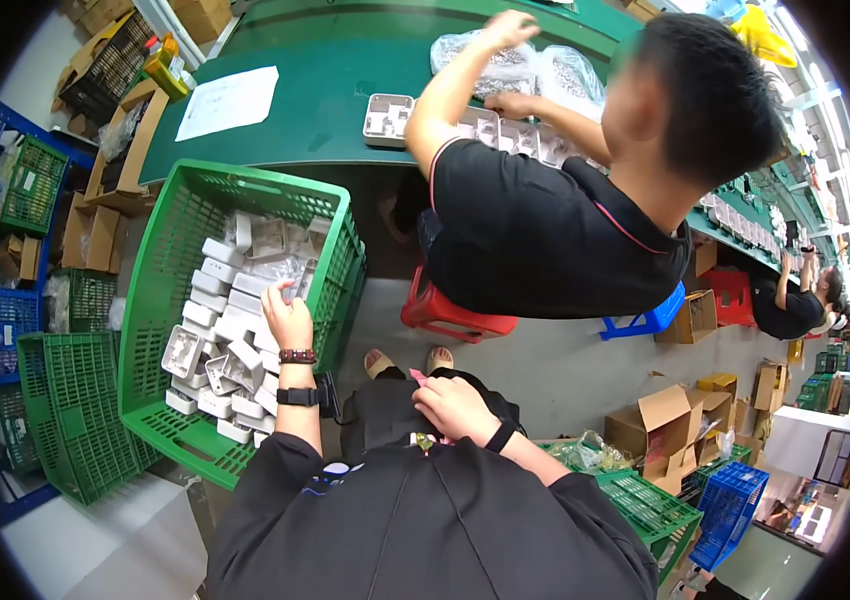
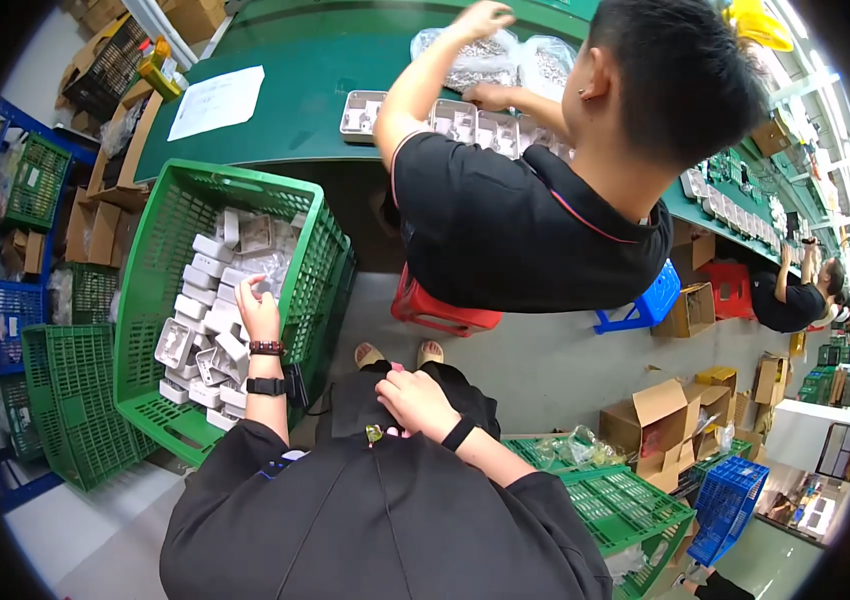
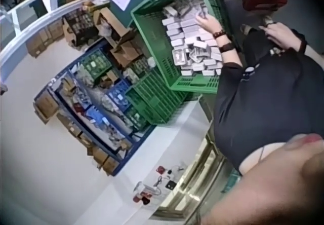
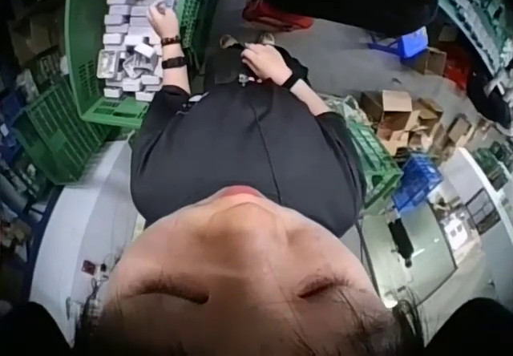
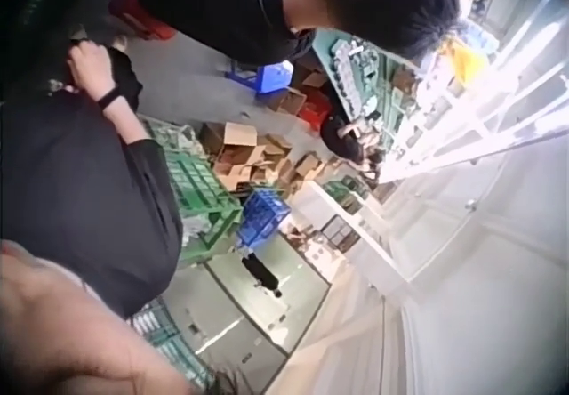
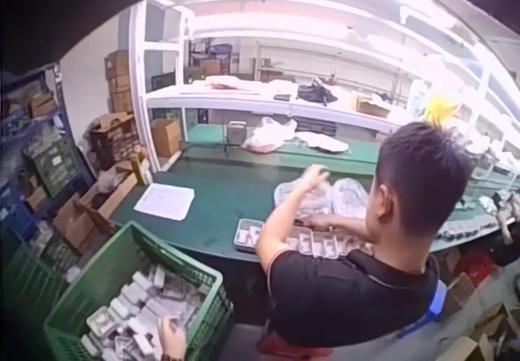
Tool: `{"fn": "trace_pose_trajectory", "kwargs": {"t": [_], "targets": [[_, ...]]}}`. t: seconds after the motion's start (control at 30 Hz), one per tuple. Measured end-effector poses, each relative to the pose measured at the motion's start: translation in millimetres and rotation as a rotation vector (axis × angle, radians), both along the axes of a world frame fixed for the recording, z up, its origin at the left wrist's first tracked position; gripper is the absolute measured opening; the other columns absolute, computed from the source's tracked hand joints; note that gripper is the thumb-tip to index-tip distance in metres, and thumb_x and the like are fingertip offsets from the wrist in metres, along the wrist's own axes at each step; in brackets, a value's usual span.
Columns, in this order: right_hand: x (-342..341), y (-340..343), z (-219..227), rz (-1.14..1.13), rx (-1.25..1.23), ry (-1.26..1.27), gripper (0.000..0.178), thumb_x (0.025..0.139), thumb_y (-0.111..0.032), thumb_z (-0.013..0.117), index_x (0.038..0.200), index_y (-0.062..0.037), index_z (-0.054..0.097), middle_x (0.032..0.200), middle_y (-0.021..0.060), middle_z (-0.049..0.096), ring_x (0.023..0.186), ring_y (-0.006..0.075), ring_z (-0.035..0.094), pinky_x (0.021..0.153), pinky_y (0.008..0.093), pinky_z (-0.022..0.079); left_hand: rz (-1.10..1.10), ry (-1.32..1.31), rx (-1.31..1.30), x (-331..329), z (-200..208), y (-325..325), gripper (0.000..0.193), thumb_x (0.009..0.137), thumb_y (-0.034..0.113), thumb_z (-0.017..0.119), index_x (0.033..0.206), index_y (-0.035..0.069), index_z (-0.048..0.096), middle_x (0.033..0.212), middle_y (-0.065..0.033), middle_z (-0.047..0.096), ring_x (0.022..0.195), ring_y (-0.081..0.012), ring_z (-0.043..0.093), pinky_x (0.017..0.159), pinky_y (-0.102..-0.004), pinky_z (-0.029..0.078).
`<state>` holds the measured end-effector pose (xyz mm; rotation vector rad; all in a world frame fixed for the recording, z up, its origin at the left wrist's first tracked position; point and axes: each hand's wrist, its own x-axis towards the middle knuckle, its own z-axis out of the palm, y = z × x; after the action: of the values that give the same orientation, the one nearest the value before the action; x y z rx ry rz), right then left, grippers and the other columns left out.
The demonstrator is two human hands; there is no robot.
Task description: The person moves a green crate of plastic housings to a workbench, places the housings onto the table, and inserts small white components into each housing by hand.
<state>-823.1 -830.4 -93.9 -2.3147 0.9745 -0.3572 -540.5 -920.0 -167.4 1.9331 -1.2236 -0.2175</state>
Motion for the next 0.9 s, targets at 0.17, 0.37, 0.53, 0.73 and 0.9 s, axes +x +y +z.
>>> {"fn": "trace_pose_trajectory", "kwargs": {"t": [0.17, 0.37, 0.53, 0.73, 0.9], "targets": [[4, 3, -1, 0.024, -0.026, -0.006, 0.012, 0.078, -0.018, 0.058, 0.083, -0.0086, 0.053, 0.075, 0.0047, 0.052, 0.073, 0.0225, 0.055, 0.062, 0.0345, 0.042, 0.039, 0.054, 0.037, 4, 12, 9, 0.031, 0.064, -0.004, 0.047, 0.093, 0.003, 0.053, 0.089, -0.0098, 0.049, 0.067, -0.0216, 0.043, 0.066, -0.0323, 0.039], [12, 7, -2, 0.047, -0.026, -0.015, 0.012, 0.078, -0.018, 0.058, 0.082, -0.0082, 0.053, 0.073, 0.0048, 0.052, 0.072, 0.0228, 0.055, 0.062, 0.0346, 0.043, 0.078, 0.072, 0.048, 32, -1, 27, 0.029, 0.066, -0.003, 0.047, 0.094, 0.003, 0.053, 0.091, -0.0109, 0.048, 0.068, -0.0234, 0.044, 0.067, -0.033, 0.039], [16, 10, -1, 0.039, -0.015, -0.001, 0.012, 0.078, -0.018, 0.059, 0.081, -0.0081, 0.053, 0.073, 0.005, 0.052, 0.072, 0.0228, 0.055, 0.063, 0.0348, 0.043, 0.103, 0.063, 0.134, 39, -28, 40, 0.027, 0.069, 0.0, 0.05, 0.096, 0.004, 0.052, 0.095, -0.0126, 0.049, 0.073, -0.025, 0.048, 0.071, -0.0353, 0.041], [17, 13, -1, 0.015, -0.042, 0.019, 0.012, 0.077, -0.019, 0.059, 0.079, -0.0082, 0.053, 0.073, 0.0051, 0.052, 0.072, 0.0227, 0.056, 0.065, 0.0349, 0.043, 0.065, 0.134, 0.238, 24, -25, 38, 0.027, 0.071, 0.004, 0.052, 0.097, 0.004, 0.052, 0.097, -0.0143, 0.049, 0.083, -0.0291, 0.049, 0.077, -0.0382, 0.04], [22, 14, -1, 0.017, -0.026, 0.023, 0.012, 0.077, -0.019, 0.059, 0.079, -0.0083, 0.053, 0.073, 0.0052, 0.052, 0.072, 0.0221, 0.056, 0.067, 0.0348, 0.043, 0.043, -0.045, 0.292, 22, -31, 35, 0.028, 0.073, 0.01, 0.055, 0.099, 0.004, 0.051, 0.101, -0.0162, 0.05, 0.094, -0.0334, 0.049, 0.083, -0.041, 0.039]]}}
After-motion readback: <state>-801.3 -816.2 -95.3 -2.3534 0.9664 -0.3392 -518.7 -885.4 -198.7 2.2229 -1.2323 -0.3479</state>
